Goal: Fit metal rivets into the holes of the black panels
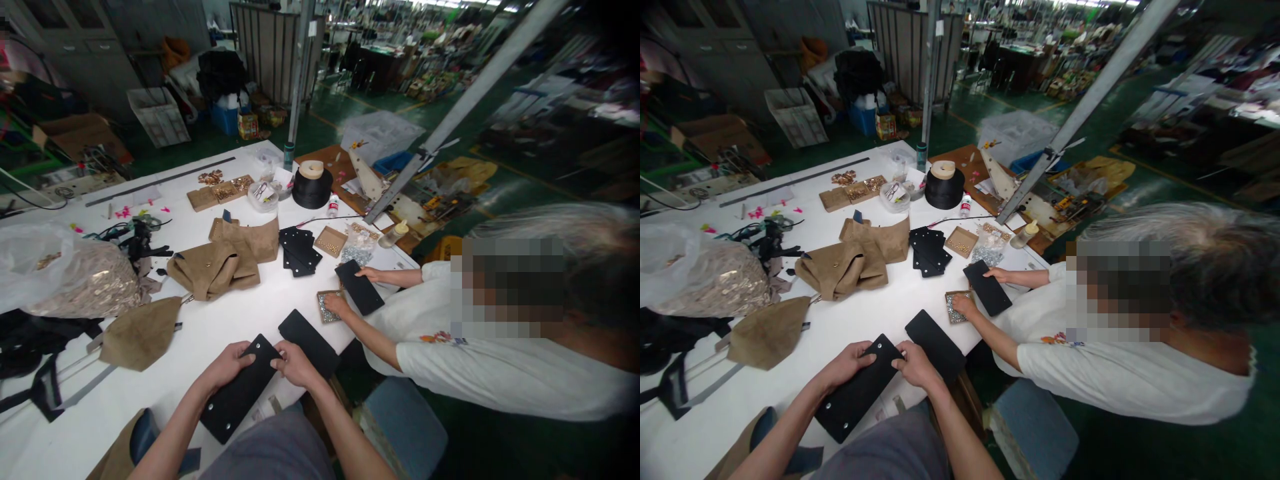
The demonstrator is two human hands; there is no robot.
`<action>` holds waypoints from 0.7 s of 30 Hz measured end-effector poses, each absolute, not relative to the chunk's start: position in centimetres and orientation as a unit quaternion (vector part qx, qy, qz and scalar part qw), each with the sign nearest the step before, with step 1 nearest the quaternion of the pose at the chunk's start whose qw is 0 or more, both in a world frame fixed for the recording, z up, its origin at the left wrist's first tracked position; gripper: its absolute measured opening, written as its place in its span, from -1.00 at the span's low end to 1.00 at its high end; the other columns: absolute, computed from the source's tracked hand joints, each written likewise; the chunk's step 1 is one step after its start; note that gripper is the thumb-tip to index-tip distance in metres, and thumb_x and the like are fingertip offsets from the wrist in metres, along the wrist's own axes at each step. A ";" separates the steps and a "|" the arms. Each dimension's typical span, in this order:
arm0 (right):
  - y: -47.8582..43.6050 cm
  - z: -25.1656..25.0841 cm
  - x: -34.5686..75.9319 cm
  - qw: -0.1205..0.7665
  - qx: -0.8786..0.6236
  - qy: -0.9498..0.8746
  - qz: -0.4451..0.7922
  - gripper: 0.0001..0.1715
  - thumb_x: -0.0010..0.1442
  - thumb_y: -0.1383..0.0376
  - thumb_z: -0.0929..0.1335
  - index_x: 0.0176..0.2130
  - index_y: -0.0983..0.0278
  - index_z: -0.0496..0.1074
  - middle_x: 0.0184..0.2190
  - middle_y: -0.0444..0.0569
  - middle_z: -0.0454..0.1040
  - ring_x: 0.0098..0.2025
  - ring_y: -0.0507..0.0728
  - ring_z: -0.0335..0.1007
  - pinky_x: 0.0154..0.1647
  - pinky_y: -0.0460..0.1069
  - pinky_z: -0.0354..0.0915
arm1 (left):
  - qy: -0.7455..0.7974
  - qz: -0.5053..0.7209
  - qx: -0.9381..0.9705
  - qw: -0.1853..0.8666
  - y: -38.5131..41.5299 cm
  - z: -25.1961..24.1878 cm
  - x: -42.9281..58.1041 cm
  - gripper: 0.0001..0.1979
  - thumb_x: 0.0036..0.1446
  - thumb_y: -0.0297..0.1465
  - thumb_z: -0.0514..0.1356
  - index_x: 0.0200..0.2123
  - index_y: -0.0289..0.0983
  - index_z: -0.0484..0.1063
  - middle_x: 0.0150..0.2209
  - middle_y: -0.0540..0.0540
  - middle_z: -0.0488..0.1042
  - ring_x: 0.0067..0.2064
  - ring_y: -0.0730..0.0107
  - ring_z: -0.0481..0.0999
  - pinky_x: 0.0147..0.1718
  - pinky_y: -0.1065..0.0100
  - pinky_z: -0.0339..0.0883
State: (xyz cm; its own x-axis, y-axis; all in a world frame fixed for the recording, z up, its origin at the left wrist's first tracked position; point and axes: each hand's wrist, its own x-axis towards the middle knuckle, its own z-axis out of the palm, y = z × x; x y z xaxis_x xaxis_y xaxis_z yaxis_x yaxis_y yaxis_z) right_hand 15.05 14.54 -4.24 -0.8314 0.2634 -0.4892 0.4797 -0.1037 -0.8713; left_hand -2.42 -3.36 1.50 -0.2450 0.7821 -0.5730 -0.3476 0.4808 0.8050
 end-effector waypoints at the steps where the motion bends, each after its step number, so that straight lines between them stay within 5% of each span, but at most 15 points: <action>1: 14.5 -4.3 15.1 0.071 0.283 0.677 -0.675 -0.77 0.09 0.26 0.45 -0.20 0.24 0.52 -0.48 -0.18 0.45 -0.47 -0.01 0.30 -0.43 -0.09 0.17 | 0.629 0.476 0.177 0.589 -3.4 1.4 -2.4 -0.73 0.23 -0.23 0.30 -0.11 -0.30 0.53 -0.22 -0.10 0.60 -0.25 0.29 0.49 -0.24 0.35 0.32; 8: 14.7 -5.0 15.5 0.090 0.285 0.664 -0.685 -0.79 0.10 0.24 0.43 -0.22 0.24 0.51 -0.55 -0.23 0.39 -0.55 0.00 0.34 -0.48 -0.08 0.23 | 0.643 0.467 0.189 0.578 -3.5 1.1 -2.7 -0.64 0.22 -0.12 0.33 -0.09 -0.28 0.53 -0.23 -0.12 0.62 -0.27 0.27 0.54 -0.28 0.35 0.34; 11: 15.5 -5.5 16.0 0.074 0.287 0.638 -0.711 -0.78 0.08 0.22 0.43 -0.24 0.25 0.48 -0.52 -0.24 0.36 -0.55 -0.02 0.31 -0.50 -0.08 0.30 | 0.697 0.460 0.198 0.512 -4.2 0.8 -4.5 -0.52 0.19 -0.02 0.35 -0.01 -0.26 0.52 -0.05 -0.21 0.62 -0.02 0.11 0.59 -0.02 0.22 0.42; 16: 17.0 -5.8 16.9 0.005 0.332 0.588 -0.737 -0.65 -0.02 0.16 0.50 -0.32 0.24 0.35 -0.45 -0.25 0.20 -0.48 -0.05 0.17 -0.54 -0.08 0.37 | 0.783 0.447 0.137 0.410 -6.8 0.6 -7.9 -0.38 0.18 0.09 0.31 0.12 -0.22 0.47 0.19 -0.25 0.52 0.25 0.03 0.46 0.33 0.06 0.23; 21: 17.8 -6.2 17.3 -0.006 0.354 0.532 -0.769 -0.55 -0.01 0.11 0.54 -0.35 0.24 0.27 -0.44 -0.26 0.11 -0.44 -0.04 0.17 -0.49 -0.03 0.45 | 0.756 0.457 0.042 0.466 -8.9 0.9 -6.8 -0.25 0.15 0.18 0.28 0.21 -0.20 0.39 0.24 -0.31 0.48 0.29 -0.03 0.45 0.17 0.04 0.42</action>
